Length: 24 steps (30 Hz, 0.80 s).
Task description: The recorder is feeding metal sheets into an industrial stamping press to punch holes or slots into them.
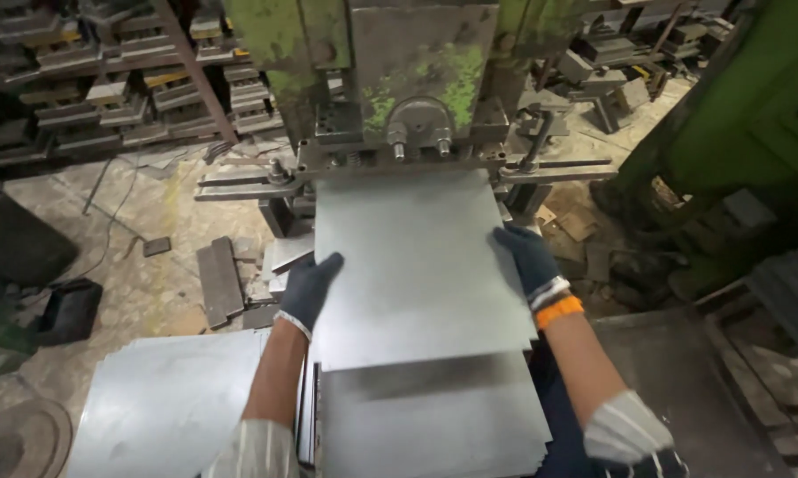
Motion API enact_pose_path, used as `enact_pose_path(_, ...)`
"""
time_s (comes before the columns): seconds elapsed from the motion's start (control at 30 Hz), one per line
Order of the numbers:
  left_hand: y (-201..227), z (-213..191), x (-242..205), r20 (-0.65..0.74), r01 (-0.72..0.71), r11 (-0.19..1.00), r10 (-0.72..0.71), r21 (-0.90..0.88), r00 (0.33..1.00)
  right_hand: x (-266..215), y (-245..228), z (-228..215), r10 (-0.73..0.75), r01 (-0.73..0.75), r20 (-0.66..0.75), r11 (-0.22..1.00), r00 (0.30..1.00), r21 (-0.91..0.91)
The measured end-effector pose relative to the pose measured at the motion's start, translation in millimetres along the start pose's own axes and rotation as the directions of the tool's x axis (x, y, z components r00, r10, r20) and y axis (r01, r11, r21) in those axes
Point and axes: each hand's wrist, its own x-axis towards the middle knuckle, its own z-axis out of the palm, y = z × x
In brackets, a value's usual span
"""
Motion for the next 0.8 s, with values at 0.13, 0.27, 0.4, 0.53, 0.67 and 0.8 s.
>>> enact_pose_path(0.13, -7, -5, 72, -0.030, -0.079, 0.995, 0.077, -0.062, 0.997, 18, -14, 34, -0.105, 0.105, 0.028, 0.994, 0.994, 0.001)
enact_pose_path(0.27, 6, -8, 82, -0.023, -0.085, 0.993, 0.087, 0.079, 0.996, 44, -20, 41, -0.039, 0.039, -0.007, 0.997, 0.999, 0.070)
enact_pose_path(0.4, -2, -4, 90, -0.041, -0.075, 0.996, 0.076, 0.039, 0.996, 50, -13, 29, -0.067, 0.068, -0.023, 0.996, 0.997, 0.060)
enact_pose_path(0.53, -6, -1, 89, -0.044, -0.063, 0.994, 0.067, 0.085, 0.997, 44, -19, 29, -0.110, 0.110, -0.021, 0.994, 0.994, -0.006)
enact_pose_path(0.67, 7, 3, 71, -0.057, -0.024, 0.999, 0.025, 0.029, 0.998, 40, -23, 30, -0.110, 0.109, -0.020, 0.994, 0.994, -0.016)
enact_pose_path(0.8, -7, 0, 83, -0.055, -0.033, 0.999, 0.033, 0.013, 0.998, 31, -21, 32, -0.139, 0.138, -0.022, 0.990, 0.990, -0.040)
